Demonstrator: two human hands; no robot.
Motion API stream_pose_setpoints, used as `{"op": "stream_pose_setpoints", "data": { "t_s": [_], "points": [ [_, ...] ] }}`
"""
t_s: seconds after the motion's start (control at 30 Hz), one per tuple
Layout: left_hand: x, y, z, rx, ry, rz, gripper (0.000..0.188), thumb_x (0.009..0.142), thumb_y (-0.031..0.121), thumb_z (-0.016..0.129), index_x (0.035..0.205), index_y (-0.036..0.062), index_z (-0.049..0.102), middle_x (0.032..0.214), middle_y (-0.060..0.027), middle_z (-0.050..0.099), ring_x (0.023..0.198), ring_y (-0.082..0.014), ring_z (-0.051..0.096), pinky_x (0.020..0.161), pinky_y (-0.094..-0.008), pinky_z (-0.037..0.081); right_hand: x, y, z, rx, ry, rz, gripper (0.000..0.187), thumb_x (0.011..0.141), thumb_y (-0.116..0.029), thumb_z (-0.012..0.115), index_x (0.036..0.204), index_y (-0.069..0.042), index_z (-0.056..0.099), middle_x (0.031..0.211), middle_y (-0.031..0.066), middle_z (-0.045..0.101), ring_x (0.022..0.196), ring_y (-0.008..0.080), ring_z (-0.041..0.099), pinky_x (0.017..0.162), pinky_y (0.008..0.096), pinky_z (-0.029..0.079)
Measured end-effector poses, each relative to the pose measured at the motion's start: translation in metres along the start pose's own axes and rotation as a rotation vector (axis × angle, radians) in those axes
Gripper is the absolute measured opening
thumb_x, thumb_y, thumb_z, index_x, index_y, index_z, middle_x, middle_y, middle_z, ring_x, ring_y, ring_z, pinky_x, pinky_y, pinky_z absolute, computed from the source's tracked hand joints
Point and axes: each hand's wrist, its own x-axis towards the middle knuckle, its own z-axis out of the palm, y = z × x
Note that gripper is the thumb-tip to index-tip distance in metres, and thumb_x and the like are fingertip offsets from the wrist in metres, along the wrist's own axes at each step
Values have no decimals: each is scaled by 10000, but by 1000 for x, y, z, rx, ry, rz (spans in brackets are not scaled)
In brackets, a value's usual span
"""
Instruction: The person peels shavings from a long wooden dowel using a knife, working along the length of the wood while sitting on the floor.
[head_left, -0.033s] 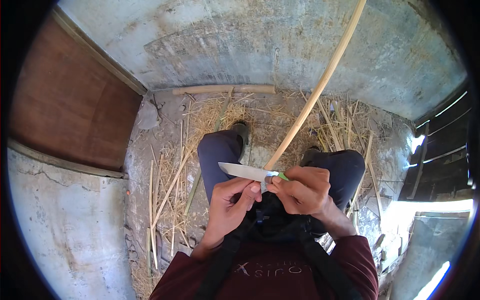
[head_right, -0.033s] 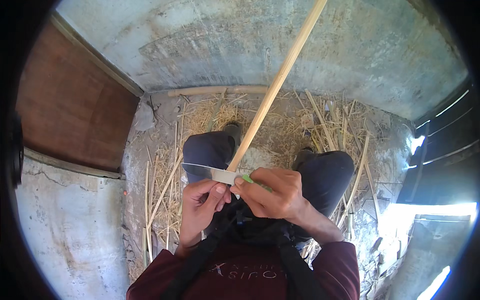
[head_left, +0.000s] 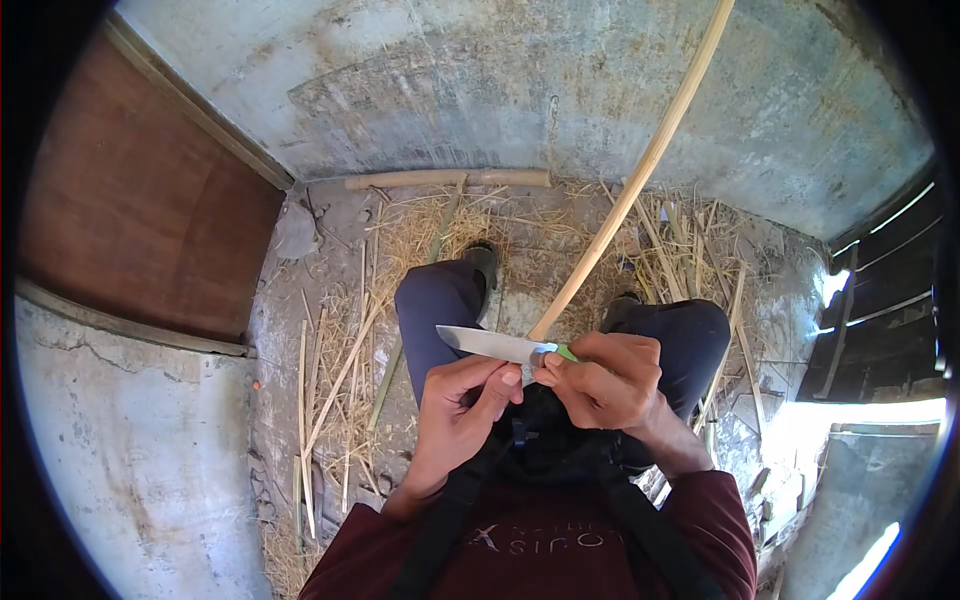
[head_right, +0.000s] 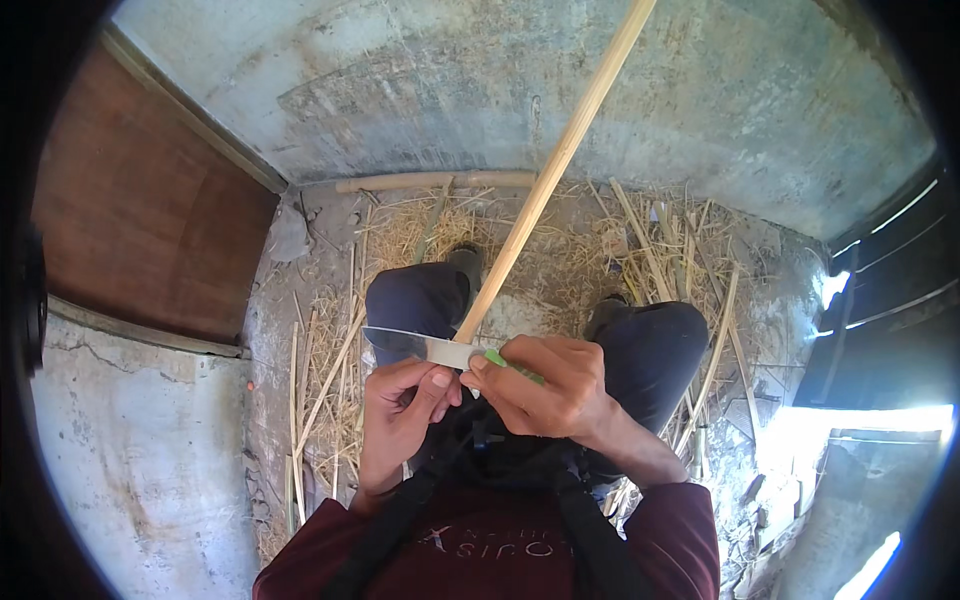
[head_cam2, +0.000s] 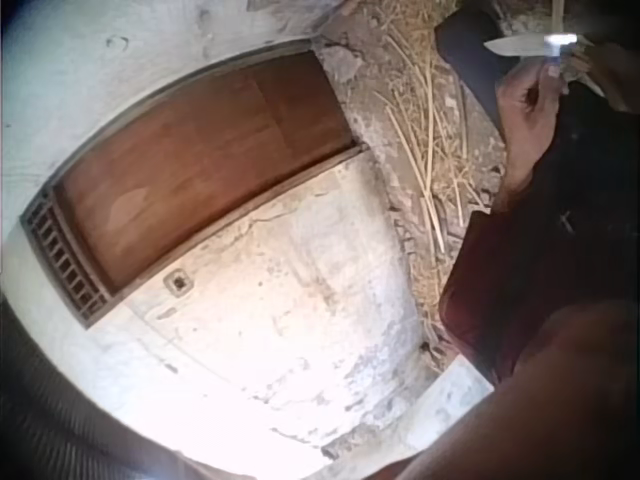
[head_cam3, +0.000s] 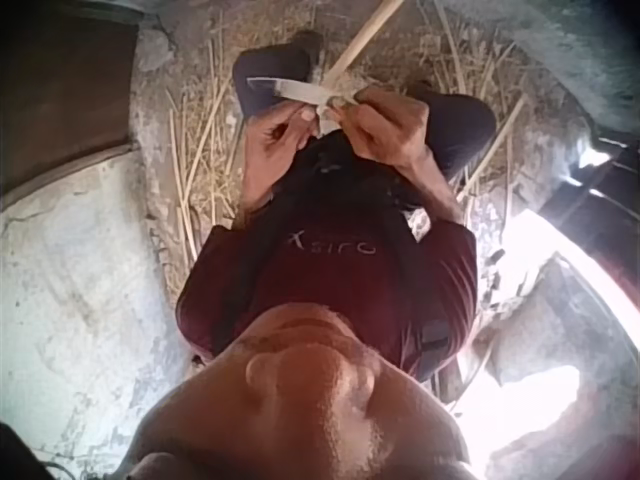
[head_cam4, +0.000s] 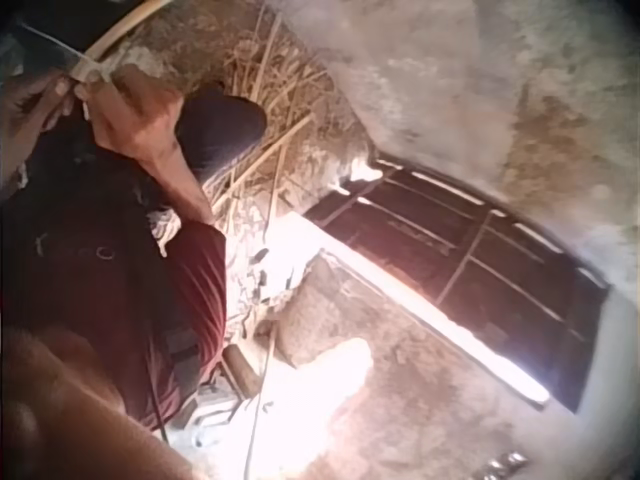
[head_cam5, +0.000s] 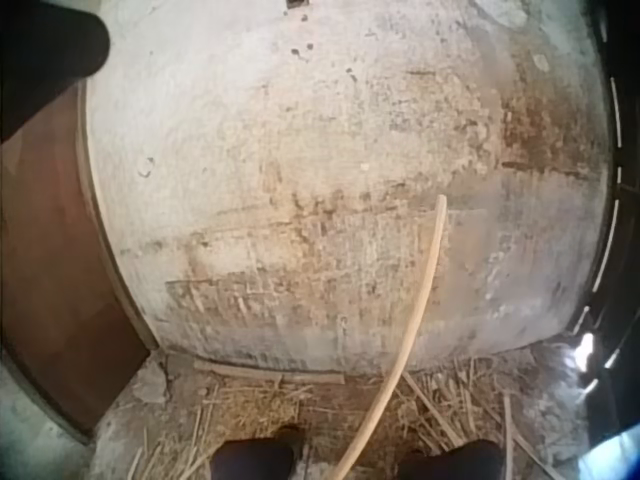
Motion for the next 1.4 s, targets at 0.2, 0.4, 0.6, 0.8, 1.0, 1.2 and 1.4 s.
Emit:
{"op": "stream_pose_setpoints", "data": {
  "t_s": [0.2, 0.4, 0.6, 0.8, 1.0, 1.2, 1.4],
  "points": [
    [-4, 2, 2, 1, 62, 34, 240, 1072, 40, 699, 1281, -59, 764, 833, -71, 704, 701, -81, 612, 608, -239, 450, 0, 8, 1, -25, 103, 9, 230, 792, -139, 953, 931, -88, 776, 719, 33, 633, 509, 166, 608, 441, 307, 458],
    [-4, 4, -1, 69, 52, 40, 282, 1062, 6, 695, 1333, -56, 742, 829, -83, 702, 722, -100, 630, 637, -248, 470, 6, 10, -7, -30, 100, 50, 222, 793, -92, 952, 892, -72, 754, 694, 54, 628, 490, 179, 595, 421, 323, 427],
    [-7, 0, -6, 74, 36, 27, 291, 1053, 0, 706, 1338, -53, 741, 835, -86, 709, 728, -101, 642, 643, -251, 480, 13, 14, -9, -5, 202, 151, 223, 802, -52, 934, 861, -47, 718, 666, 80, 624, 480, 192, 584, 417, 323, 419],
    [-6, 1, -2, 66, 30, 26, 294, 1057, 26, 717, 1339, -53, 739, 864, -86, 720, 743, -101, 648, 642, -254, 486, 3, 5, 1, 1, 51, 20, 229, 793, -134, 942, 950, -88, 780, 710, 11, 618, 508, 161, 590, 438, 308, 448],
    [-10, 0, -7, 0, 11, -65, 270, 1060, 64, 732, 1306, -45, 757, 889, -63, 729, 672, -60, 593, 569, -228, 446, 4, 3, 1, 9, 31, -16, 268, 783, -136, 940, 995, -97, 780, 726, 8, 631, 516, 148, 604, 439, 299, 456],
    [-10, -3, -10, -54, -19, -68, 242, 1063, 71, 730, 1269, -53, 765, 891, -53, 731, 648, -48, 569, 540, -215, 413, 3, 0, 2, 9, 12, -32, 313, 781, -130, 939, 1044, -99, 774, 737, 12, 644, 530, 150, 622, 441, 292, 466],
    [-8, -1, -7, 4, 8, 13, 248, 1058, 41, 724, 1283, -57, 760, 891, -76, 728, 714, -83, 623, 608, -226, 464, 6, 1, 3, -12, 50, -32, 294, 799, -131, 937, 1041, -99, 773, 726, 19, 638, 522, 154, 617, 438, 297, 466]
  ]
}}
